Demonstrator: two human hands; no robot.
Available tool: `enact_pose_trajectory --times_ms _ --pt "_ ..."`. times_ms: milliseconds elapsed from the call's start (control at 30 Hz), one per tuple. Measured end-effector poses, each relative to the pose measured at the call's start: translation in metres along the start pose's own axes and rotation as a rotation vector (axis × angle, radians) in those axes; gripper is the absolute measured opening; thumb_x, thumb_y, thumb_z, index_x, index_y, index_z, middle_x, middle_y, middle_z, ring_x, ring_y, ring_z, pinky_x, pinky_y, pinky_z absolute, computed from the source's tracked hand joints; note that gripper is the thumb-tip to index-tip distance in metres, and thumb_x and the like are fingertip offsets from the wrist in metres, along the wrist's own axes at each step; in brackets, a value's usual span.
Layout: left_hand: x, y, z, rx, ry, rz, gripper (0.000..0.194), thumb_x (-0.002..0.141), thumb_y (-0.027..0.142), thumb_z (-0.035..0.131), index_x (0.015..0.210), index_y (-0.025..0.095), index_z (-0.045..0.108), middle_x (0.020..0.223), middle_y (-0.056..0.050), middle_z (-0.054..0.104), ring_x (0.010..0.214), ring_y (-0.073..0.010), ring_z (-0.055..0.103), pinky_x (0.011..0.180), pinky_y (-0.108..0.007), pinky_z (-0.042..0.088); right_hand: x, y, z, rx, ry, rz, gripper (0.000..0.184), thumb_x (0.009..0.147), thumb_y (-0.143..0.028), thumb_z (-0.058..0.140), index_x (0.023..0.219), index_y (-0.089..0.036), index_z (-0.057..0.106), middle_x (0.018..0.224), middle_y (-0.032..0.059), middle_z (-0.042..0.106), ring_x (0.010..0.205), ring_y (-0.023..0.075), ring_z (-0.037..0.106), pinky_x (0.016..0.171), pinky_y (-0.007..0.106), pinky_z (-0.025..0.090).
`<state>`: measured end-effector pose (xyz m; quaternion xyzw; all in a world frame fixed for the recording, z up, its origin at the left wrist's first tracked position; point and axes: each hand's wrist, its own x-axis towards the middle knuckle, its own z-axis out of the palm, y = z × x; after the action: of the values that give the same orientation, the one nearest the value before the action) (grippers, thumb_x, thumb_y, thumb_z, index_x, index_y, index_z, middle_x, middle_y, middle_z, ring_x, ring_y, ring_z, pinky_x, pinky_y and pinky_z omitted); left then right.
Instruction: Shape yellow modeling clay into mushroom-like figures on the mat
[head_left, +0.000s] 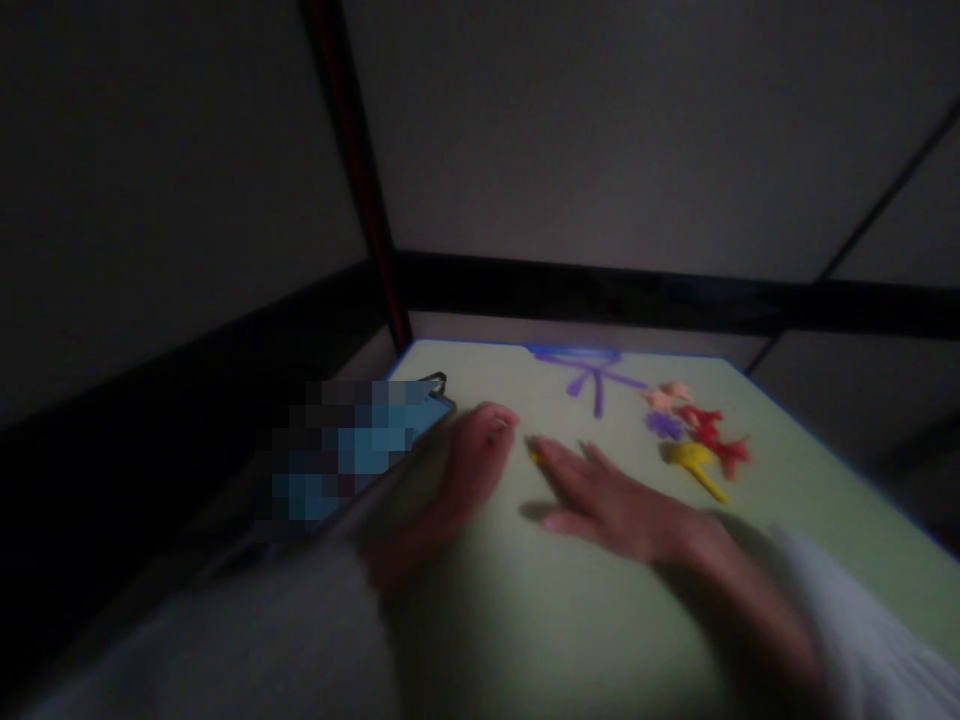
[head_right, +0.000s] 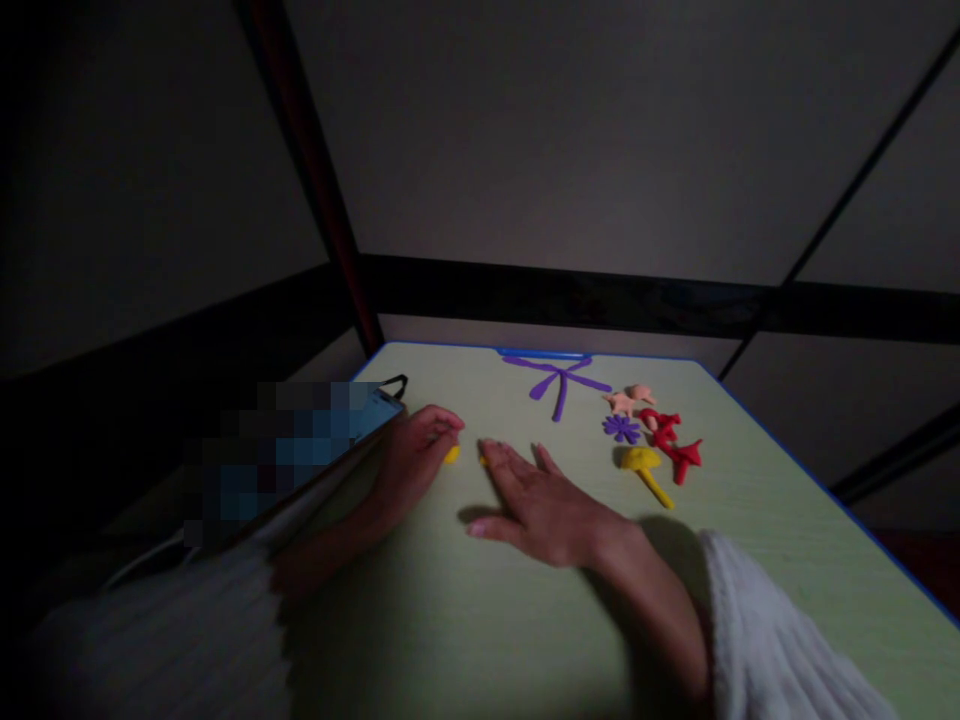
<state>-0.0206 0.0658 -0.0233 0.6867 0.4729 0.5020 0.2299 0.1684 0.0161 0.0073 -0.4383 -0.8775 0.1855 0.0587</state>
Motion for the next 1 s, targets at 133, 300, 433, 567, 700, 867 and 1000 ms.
enact_pose_trajectory --times_ms 133,300,433,567,700,867,1000 --pt "-0.003 0.004 0.003 0.117 -0.144 0.164 0.012 0.075 0.01 0.052 0.075 0.017 0.061 0.081 -0.003 0.06 0.08 -0.0155 0.056 0.077 -0.031 0.046 -0.002 0.014 -0.005 0.037 0.201 0.01 0.07 0.087 -0.051 0.045 0.142 -0.009 0.029 0.142 0.0208 0.038 0.131 0.0302 0.037 0.108 0.053 0.025" --pt "-0.006 0.004 0.004 0.249 -0.315 0.248 0.017 0.071 0.014 0.065 0.087 0.019 0.068 0.093 -0.005 0.063 0.095 -0.0214 0.053 0.088 -0.038 0.043 0.009 0.034 0.001 0.094 0.393 -0.045 0.022 0.086 -0.031 0.054 0.094 -0.014 0.066 0.12 0.0155 0.06 0.109 0.0251 0.058 0.092 0.038 0.046" --pt "-0.005 0.01 0.002 0.182 -0.307 0.219 0.009 0.067 0.013 0.069 0.074 0.018 0.068 0.09 -0.006 0.064 0.093 -0.0218 0.054 0.087 -0.038 0.043 0.006 0.019 -0.005 0.175 0.47 -0.026 0.02 0.088 -0.028 0.05 0.086 -0.016 0.065 0.091 0.0087 0.069 0.082 0.0194 0.064 0.074 0.031 0.05" --pt "-0.002 0.014 0.004 -0.13 -0.247 -0.026 0.008 0.069 0.01 0.063 0.074 0.016 0.063 0.077 -0.003 0.066 0.076 -0.0158 0.061 0.071 -0.028 0.049 0.003 0.005 -0.012 0.293 0.54 0.001 0.022 0.087 -0.033 0.051 0.084 -0.016 0.065 0.073 0.0037 0.068 0.066 0.0157 0.062 0.059 0.025 0.047" --pt "-0.001 0.014 0.006 -0.338 -0.281 -0.18 0.012 0.069 0.015 0.064 0.081 0.013 0.065 0.076 -0.005 0.069 0.071 -0.0151 0.065 0.066 -0.025 0.051 0.006 0.006 -0.009 0.42 0.61 -0.022 0.023 0.086 -0.033 0.054 0.088 -0.016 0.069 0.084 0.0076 0.07 0.076 0.018 0.064 0.067 0.028 0.05" --pt "-0.002 0.015 0.006 -0.414 -0.294 -0.231 0.017 0.066 0.018 0.068 0.081 0.01 0.069 0.082 -0.009 0.072 0.075 -0.0181 0.067 0.072 -0.029 0.053 0.009 0.008 -0.003 0.472 0.718 -0.071 0.02 0.08 -0.035 0.062 0.082 -0.017 0.071 0.082 0.0083 0.07 0.074 0.0182 0.064 0.066 0.029 0.051" --pt "-0.005 0.017 0.006 -0.467 -0.302 -0.27 0.022 0.063 0.02 0.072 0.083 0.011 0.07 0.083 -0.009 0.072 0.077 -0.0187 0.067 0.074 -0.03 0.053 0.009 0.004 -0.002 0.404 0.749 -0.114 0.021 0.081 -0.036 0.062 0.082 -0.018 0.072 0.078 0.0079 0.07 0.07 0.0173 0.064 0.065 0.029 0.051"
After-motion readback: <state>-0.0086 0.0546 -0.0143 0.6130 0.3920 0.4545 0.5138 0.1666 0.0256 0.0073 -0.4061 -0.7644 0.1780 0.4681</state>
